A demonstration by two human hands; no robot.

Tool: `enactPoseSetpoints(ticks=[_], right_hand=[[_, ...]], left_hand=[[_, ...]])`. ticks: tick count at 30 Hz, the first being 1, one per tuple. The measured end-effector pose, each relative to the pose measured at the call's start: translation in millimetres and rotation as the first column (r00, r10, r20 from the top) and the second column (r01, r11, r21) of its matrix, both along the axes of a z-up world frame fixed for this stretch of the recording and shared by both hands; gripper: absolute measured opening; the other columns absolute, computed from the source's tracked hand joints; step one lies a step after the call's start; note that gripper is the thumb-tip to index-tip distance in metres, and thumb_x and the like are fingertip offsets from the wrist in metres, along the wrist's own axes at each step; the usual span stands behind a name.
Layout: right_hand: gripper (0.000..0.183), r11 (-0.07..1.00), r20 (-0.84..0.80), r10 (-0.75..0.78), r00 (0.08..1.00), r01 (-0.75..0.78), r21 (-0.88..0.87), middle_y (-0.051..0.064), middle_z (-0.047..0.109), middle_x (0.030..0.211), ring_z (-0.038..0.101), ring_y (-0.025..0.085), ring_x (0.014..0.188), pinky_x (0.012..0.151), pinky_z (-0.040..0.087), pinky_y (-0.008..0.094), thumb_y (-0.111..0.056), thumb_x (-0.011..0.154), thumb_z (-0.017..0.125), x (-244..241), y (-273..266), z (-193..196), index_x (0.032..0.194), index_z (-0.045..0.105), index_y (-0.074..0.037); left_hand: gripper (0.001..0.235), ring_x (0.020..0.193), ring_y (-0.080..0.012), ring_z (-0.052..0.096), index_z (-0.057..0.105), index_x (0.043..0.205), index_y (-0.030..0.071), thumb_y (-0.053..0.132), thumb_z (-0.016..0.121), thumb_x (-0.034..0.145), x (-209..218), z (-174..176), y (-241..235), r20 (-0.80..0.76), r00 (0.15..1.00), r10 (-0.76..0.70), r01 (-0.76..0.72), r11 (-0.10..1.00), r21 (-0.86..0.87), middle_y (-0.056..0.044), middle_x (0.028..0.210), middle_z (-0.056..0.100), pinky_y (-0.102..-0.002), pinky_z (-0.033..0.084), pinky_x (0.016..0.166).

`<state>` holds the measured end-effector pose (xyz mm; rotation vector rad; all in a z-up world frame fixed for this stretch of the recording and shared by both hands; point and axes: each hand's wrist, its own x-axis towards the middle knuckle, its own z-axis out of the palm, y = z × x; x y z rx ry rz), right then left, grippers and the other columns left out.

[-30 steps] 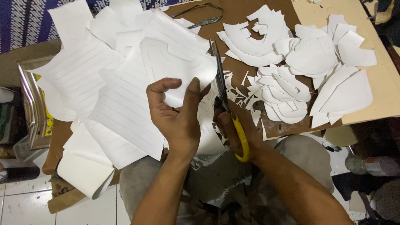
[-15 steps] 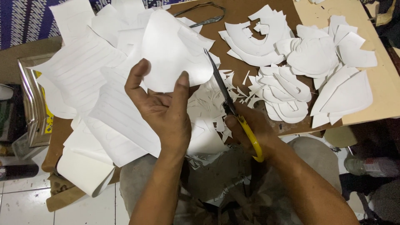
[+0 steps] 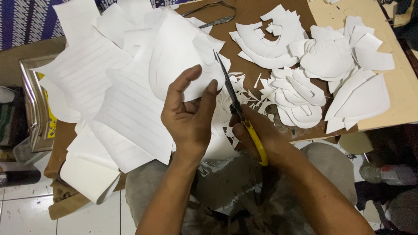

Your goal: The person sits cross-legged on the floor and uses yellow-handled scissors to cut curved shapes from white paper sheets. They hold each sheet with the left hand, cut along the outline, and place the finished pieces on a nearby table, accumulating a pile of cutouts.

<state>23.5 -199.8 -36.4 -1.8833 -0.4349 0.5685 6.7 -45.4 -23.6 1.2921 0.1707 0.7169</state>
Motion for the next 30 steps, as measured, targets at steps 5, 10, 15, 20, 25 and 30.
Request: enactPoseSetpoints(ticks=[5,10,15,20,25,30], right_hand=[[0.038,0.997,0.062,-0.003,0.998,0.008,-0.073,0.002,0.058,0.069,0.052,0.016,0.058,0.058,0.043,0.034,-0.05,0.096,0.044,-0.9,-0.8,10.9,0.096,0.055,-0.014],[0.04,0.984,-0.154,-0.117,0.981,0.093,-0.154,0.006,0.055,0.079,0.088,0.03,0.07,0.057,0.054,0.032,-0.049,0.093,0.049,2.7,-1.9,2.6,0.096,0.052,-0.01],[0.042,0.992,-0.084,-0.111,0.99,0.106,-0.062,0.004,0.052,0.065,0.068,0.018,0.056,0.055,0.066,0.03,-0.049,0.093,0.052,0.6,-1.6,-2.5,0.086,0.053,-0.008],[0.033,0.971,0.0,-0.212,0.977,0.21,0.113,0.009,0.056,0.046,0.055,0.017,0.041,0.046,0.05,0.03,-0.032,0.102,0.057,4.9,-4.9,-34.4,0.085,0.065,-0.004],[0.029,0.918,0.041,-0.342,0.939,0.325,0.23,0.009,0.056,0.051,0.059,0.018,0.047,0.048,0.047,0.032,-0.029,0.101,0.061,10.2,-9.7,-48.8,0.084,0.058,-0.006],[0.043,0.638,-0.696,-0.325,0.641,0.692,0.339,0.01,0.039,0.04,0.039,0.021,0.034,0.048,0.048,0.035,-0.027,0.096,0.055,8.4,-17.5,-2.2,0.059,0.053,-0.006]], left_hand=[[0.034,0.051,0.0016,0.03,0.069,0.123,0.01,-0.003,0.076,0.094,0.7,4.4,4.8,-0.081,0.997,-0.011,0.012,1.0,0.011,0.011,0.078,0.06,-0.015,0.043,0.056],[0.035,0.05,0.0004,0.028,0.068,0.124,0.01,0.001,0.077,0.092,0.1,6.6,8.2,-0.107,0.993,-0.055,0.055,0.998,0.005,0.01,0.073,0.058,-0.016,0.049,0.059],[0.034,0.047,0.0004,0.025,0.065,0.126,0.008,0.001,0.074,0.094,0.7,7.6,12.3,-0.066,0.994,-0.083,0.084,0.996,0.01,0.01,0.057,0.039,-0.018,0.043,0.058],[0.024,0.053,-0.0001,0.056,0.065,0.12,0.008,0.007,0.072,0.097,10.1,-6.9,25.6,0.0,1.0,0.005,-0.005,0.995,0.095,-0.005,0.116,0.066,-0.015,0.053,0.046],[0.035,0.112,-0.0176,0.059,0.062,0.118,0.008,-0.007,0.072,0.089,18.3,-12.9,39.0,-0.013,0.998,0.059,-0.043,0.839,0.542,-0.006,0.112,0.059,-0.038,0.046,0.105],[0.056,0.083,-0.0193,0.05,0.051,0.144,0.012,-0.001,0.065,0.092,4.0,13.5,28.1,-0.24,0.97,-0.033,0.194,0.696,0.692,-0.009,0.116,0.061,-0.033,0.046,0.079]])
